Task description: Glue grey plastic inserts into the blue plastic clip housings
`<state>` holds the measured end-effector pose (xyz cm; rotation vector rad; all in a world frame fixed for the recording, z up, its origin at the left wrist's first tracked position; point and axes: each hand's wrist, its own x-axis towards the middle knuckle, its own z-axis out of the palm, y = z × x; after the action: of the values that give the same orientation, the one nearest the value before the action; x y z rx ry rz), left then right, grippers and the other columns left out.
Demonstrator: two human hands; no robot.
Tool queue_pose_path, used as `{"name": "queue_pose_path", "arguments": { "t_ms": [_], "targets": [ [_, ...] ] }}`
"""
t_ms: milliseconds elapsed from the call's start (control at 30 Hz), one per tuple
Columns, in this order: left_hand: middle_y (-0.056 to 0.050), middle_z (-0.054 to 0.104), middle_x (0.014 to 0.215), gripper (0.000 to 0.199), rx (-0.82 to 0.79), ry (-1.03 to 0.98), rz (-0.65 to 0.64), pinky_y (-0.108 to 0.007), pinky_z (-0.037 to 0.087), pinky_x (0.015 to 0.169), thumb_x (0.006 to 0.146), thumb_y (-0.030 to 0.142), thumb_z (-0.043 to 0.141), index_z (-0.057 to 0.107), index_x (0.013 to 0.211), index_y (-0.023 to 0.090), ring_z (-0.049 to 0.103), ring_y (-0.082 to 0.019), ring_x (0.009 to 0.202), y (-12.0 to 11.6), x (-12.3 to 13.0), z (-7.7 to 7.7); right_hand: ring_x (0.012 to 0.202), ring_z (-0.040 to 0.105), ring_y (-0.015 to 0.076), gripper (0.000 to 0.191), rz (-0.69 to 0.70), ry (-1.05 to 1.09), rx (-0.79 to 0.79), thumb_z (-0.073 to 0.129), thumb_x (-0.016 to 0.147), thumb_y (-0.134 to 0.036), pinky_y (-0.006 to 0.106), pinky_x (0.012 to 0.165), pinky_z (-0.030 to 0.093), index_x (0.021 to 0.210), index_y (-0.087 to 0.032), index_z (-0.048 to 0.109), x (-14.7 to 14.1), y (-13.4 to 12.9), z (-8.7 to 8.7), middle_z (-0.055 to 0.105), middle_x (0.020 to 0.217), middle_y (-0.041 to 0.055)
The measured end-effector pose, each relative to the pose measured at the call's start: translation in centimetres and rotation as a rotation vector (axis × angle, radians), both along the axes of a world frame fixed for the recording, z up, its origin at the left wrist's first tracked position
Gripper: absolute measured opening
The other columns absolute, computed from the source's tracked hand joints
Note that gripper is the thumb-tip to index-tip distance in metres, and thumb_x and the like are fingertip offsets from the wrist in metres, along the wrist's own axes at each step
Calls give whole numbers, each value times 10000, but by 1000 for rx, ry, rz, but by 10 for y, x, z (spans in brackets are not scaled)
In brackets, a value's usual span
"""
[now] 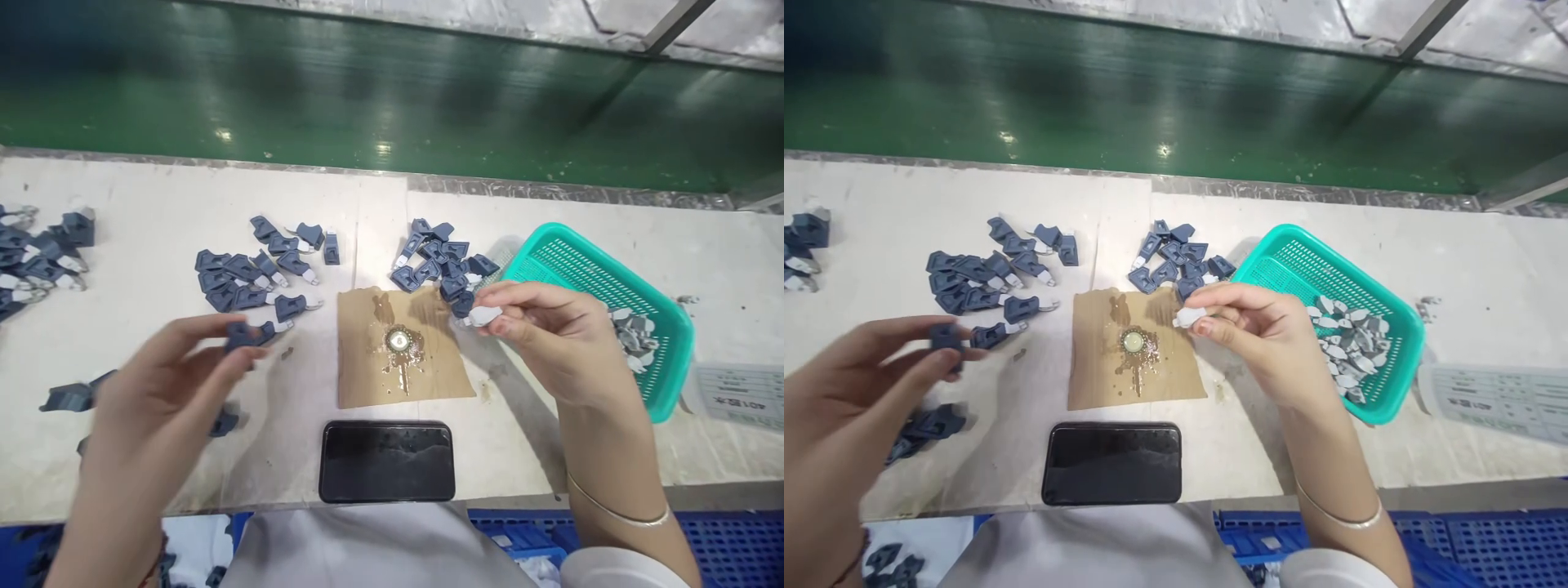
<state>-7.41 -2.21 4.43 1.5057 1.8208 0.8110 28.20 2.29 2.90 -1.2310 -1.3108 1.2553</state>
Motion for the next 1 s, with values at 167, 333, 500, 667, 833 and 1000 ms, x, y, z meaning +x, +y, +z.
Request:
{"name": "queue_pose_path", "arguments": {
  "t_ms": [167, 333, 500, 667, 833, 1000],
  "targets": [
    [-25, 792, 1018, 155, -173, -592, -210, -239, 616, 635, 937, 307, 702, 667, 1078, 252, 776, -160, 758, 15, 61, -2, 835, 758, 158, 133, 98, -74, -23, 861, 826, -295, 269, 710, 643, 955, -297, 829, -13, -2, -5, 810, 942, 9],
    [-70, 785, 1134, 178, -198, -715, -288, -340, 632, 949, 939, 263, 693, 691, 1107, 203, 762, -215, 1071, 25, 78, -23, 803, 762, 175, 134, 71, -242, 91, 801, 877, -286, 294, 710, 654, 1003, -240, 803, -32, -7, -7, 813, 940, 43],
    [-91, 775, 1218, 180, -211, -787, -288, -360, 598, 1017, 948, 270, 697, 684, 1110, 193, 743, -231, 1151, 24, 78, -38, 973, 766, 200, 95, 236, -480, 352, 683, 965, -190, 348, 883, 638, 1005, -227, 762, -42, -10, -16, 807, 1041, 61],
    [-82, 749, 1246, 167, -193, -835, -274, -323, 592, 1006, 956, 268, 702, 675, 1107, 203, 738, -208, 1153, 21, 78, -46, 1017, 755, 197, 125, 325, -549, 458, 627, 996, -153, 351, 925, 617, 1054, -211, 722, -46, -10, -22, 790, 1048, 75],
    [-69, 741, 1173, 171, -175, -821, -288, -290, 598, 942, 953, 278, 710, 667, 1102, 206, 741, -186, 1085, 20, 78, -49, 1016, 755, 196, 123, 331, -562, 455, 632, 989, -139, 338, 918, 617, 1050, -205, 717, -45, -10, -21, 789, 1059, 82],
    [-55, 738, 1068, 127, -70, -676, -326, -283, 597, 878, 967, 273, 683, 693, 1077, 210, 719, -169, 982, 18, 77, -49, 1021, 759, 199, 126, 328, -506, 378, 644, 982, -144, 336, 914, 618, 1034, -210, 737, -43, -10, -21, 797, 1040, 69]
  ]
}}
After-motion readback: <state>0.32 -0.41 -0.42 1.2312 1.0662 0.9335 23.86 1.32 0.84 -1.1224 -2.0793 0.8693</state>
